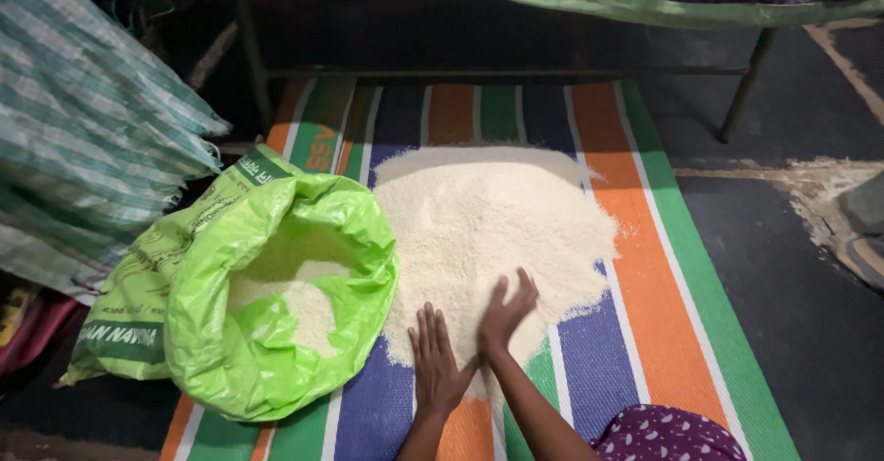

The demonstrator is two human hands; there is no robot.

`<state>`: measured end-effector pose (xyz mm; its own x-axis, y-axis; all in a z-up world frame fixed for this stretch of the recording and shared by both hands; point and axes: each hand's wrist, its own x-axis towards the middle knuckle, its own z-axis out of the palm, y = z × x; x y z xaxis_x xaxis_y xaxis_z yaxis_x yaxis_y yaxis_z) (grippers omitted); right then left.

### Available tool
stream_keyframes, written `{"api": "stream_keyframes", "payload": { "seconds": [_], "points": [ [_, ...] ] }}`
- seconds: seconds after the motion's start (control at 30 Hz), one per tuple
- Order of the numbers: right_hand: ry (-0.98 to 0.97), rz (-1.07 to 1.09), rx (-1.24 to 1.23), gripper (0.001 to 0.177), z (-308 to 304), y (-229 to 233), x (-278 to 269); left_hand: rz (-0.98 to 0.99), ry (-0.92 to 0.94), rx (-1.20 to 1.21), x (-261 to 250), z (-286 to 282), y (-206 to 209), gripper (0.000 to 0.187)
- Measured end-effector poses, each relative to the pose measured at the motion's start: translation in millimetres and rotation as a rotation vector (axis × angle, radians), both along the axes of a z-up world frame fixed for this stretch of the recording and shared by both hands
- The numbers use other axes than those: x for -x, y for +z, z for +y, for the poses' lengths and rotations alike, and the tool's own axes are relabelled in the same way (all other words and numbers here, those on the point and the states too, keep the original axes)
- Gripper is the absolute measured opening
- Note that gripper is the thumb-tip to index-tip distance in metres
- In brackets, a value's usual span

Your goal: The person scoops white rice from a green sack onto a striped mat on the floor. They then use their hands to spread and sift through the rice pile, likely to remove impurities or check quality.

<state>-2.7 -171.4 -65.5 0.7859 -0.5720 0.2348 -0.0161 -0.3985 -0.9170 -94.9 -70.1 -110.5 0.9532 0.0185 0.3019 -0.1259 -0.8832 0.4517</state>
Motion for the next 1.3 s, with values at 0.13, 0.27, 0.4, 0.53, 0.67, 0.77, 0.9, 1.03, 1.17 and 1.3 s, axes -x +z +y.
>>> {"api": "stream_keyframes", "payload": {
  "seconds": [0.13,0.27,0.4,0.53,0.67,0.77,0.9,1.03,1.17,1.3],
  "points": [
    [0.221,-0.133,-0.016,0.046,22.5,38.1,-23.4,-0.067,-0.008,0.018,-1.2,-1.5,-1.2,0.123],
    [0.315,-0.225,0.04,0.035,9.4,45.3,-27.5,-0.037,0.004,0.024,0.2,-1.8,2.7,0.124],
    [0.176,-0.225,0.041,0.032,-72.5,-10.9,-34.2,-0.044,0.001,0.045,1.0,-1.5,9.6,0.122],
    [-0.145,-0.096,0.375,0.025,-176.7,-70.5,-28.1,-0.053,0.009,0.035,0.9,-3.0,12.4,0.121],
    [-0.234,-0.079,0.354,0.033,-226.1,-84.3,-30.2,-0.068,0.005,0.037,0.9,-2.5,13.5,0.121],
    [-0.21,-0.079,0.342,0.037,-218.2,-86.6,-30.6,-0.088,-0.005,0.034,0.9,-2.2,15.7,0.12],
    [-0.093,-0.039,0.281,0.035,-178.4,-83.9,-41.4,-0.084,-0.019,0.042,0.6,-0.3,17.2,0.118],
    [-0.063,0.006,-0.208,0.042,-104.1,-64.2,-36.5,-0.106,-0.019,0.039,1.4,-1.4,15.4,0.117],
    [-0.065,0.074,-0.171,0.046,-49.9,-33.1,-33.1,-0.102,-0.016,0.027,-0.6,-1.9,10.5,0.118],
    [0.153,0.072,-0.1,0.049,-19.5,-5.7,-39.3,-0.105,-0.009,0.024,-1.8,-2.4,10.2,0.116]
  ]
}}
